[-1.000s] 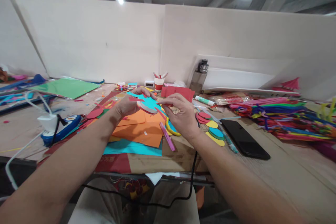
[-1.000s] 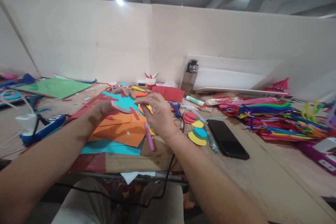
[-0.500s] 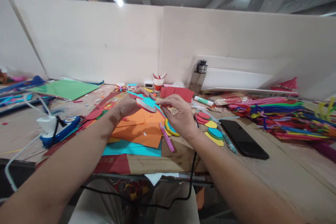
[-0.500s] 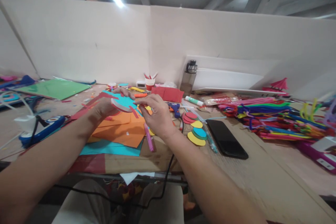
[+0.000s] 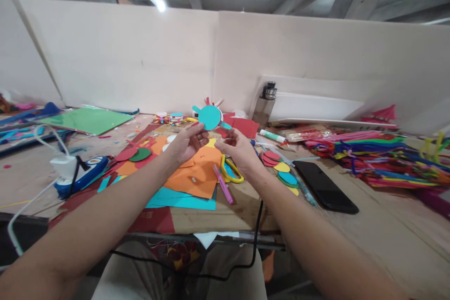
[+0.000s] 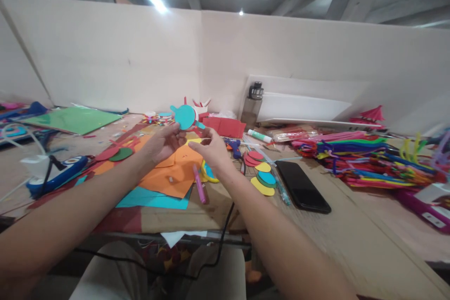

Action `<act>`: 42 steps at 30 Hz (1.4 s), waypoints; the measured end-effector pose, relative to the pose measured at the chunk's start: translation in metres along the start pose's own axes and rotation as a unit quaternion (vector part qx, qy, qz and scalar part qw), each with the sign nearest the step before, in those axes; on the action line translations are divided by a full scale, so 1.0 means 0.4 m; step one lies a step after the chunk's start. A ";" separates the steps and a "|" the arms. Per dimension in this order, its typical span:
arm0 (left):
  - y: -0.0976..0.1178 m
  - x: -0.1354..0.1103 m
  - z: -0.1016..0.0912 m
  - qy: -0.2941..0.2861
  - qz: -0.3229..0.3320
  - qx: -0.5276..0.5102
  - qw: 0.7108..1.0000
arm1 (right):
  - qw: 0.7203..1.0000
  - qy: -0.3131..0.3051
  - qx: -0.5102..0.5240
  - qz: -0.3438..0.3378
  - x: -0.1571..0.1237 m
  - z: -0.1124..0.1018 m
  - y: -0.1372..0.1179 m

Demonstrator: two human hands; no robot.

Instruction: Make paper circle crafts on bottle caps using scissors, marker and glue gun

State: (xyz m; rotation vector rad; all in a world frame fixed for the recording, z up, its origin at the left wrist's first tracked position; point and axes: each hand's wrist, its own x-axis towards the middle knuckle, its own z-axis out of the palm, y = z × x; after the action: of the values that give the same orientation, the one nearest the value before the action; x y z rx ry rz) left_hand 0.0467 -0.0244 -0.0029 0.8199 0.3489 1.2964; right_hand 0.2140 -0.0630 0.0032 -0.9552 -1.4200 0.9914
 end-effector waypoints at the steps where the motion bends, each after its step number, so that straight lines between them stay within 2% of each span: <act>1: -0.005 0.001 -0.001 0.010 -0.002 -0.002 1.000 | 0.999 0.000 0.031 0.012 0.001 0.001 0.004; 5: -0.012 0.003 -0.003 0.038 -0.001 0.003 0.999 | 0.990 -0.005 0.132 0.042 0.002 0.006 0.011; 11: -0.014 0.002 0.001 0.032 -0.002 0.020 0.999 | 0.977 -0.021 0.204 0.063 -0.003 0.007 0.000; 29: -0.026 -0.007 0.013 0.048 0.013 0.022 0.999 | 0.946 -0.028 0.309 0.098 -0.019 0.011 -0.022; 37: -0.028 -0.007 0.011 0.057 0.015 0.024 0.998 | 0.922 -0.029 0.350 0.164 -0.015 0.005 -0.023; 42: -0.029 -0.004 0.007 0.053 0.020 0.018 0.998 | 0.917 -0.034 0.359 0.168 -0.010 0.003 -0.017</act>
State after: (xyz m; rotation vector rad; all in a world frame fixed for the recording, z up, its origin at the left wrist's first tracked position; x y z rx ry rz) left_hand 0.0561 -0.0275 -0.0095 0.7941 0.4442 1.3778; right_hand 0.2131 -0.0692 0.0082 -0.6115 -0.8276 1.6650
